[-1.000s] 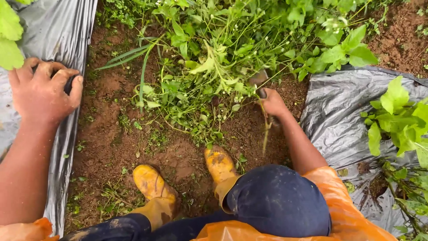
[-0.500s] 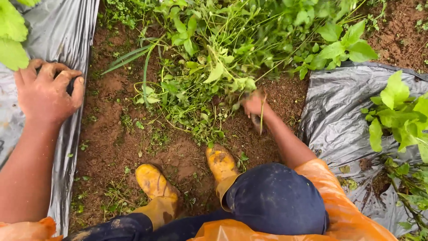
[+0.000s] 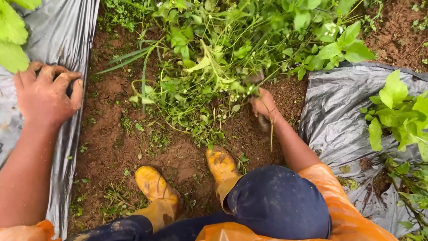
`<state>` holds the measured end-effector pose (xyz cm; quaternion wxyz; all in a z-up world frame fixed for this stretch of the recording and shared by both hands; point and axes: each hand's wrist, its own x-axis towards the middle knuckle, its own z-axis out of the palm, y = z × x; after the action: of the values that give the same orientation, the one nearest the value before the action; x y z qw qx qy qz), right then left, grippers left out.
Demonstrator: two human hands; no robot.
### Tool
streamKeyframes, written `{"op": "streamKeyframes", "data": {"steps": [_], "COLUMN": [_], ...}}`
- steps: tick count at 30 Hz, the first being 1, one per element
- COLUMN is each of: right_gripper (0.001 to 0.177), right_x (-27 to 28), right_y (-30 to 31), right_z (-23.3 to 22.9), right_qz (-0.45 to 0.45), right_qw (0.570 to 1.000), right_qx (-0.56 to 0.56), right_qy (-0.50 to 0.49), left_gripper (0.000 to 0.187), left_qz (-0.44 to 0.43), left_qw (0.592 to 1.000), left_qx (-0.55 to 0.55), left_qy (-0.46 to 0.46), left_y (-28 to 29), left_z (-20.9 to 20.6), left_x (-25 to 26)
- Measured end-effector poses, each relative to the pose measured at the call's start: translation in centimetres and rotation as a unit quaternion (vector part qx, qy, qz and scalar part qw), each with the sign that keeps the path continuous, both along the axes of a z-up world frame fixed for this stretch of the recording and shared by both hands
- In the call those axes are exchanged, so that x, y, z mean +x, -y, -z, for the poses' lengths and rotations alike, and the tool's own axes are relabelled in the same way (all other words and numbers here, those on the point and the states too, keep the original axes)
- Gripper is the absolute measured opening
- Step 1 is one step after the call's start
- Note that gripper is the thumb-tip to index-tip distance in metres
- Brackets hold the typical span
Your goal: The person uses a small hand hoe to weed the soil between rows of plants covered with black plastic mulch. They repeatedly scrape the soil surface to remove small weeds and then pull the uprooted plants by hand, gathering them into a pile.
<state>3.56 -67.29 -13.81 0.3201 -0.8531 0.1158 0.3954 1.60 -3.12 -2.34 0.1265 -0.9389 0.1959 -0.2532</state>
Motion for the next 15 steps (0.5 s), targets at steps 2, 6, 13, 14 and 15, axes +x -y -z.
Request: {"op": "streamKeyframes", "data": {"steps": [2,6,13,14,15], "right_gripper": [0.070,0.038,0.021,0.011,0.011], "right_x": [-0.3,-3.3,-5.1,-5.6,-5.6], "right_y": [-0.8,3.3,-4.1,-4.4,-4.8], "right_z": [1.4,9.7,-4.8,-5.2,-6.0], "right_qz": [0.248,0.337,-0.076,-0.098,-0.098], "right_qw": [0.956,0.708,0.985,0.985,0.985], "right_qx": [0.156,0.505,0.107,0.072,0.073], "right_qy": [0.019,-0.360,-0.110,-0.123,-0.124], "left_gripper": [0.016,0.010,0.020,0.021,0.021], "left_qz": [-0.026,-0.008,-0.051,-0.056,-0.055], "left_qw": [0.999,1.000,0.993,0.993,0.993], "left_qx": [0.028,0.014,0.101,0.102,0.103], "left_qy": [-0.026,-0.024,0.015,0.014,0.013], "left_y": [-0.3,-0.3,-1.2,-1.2,-1.2], "left_z": [0.3,-0.3,1.5,1.4,1.2], "left_x": [-0.4,-0.4,-0.1,-0.1,-0.1]}}
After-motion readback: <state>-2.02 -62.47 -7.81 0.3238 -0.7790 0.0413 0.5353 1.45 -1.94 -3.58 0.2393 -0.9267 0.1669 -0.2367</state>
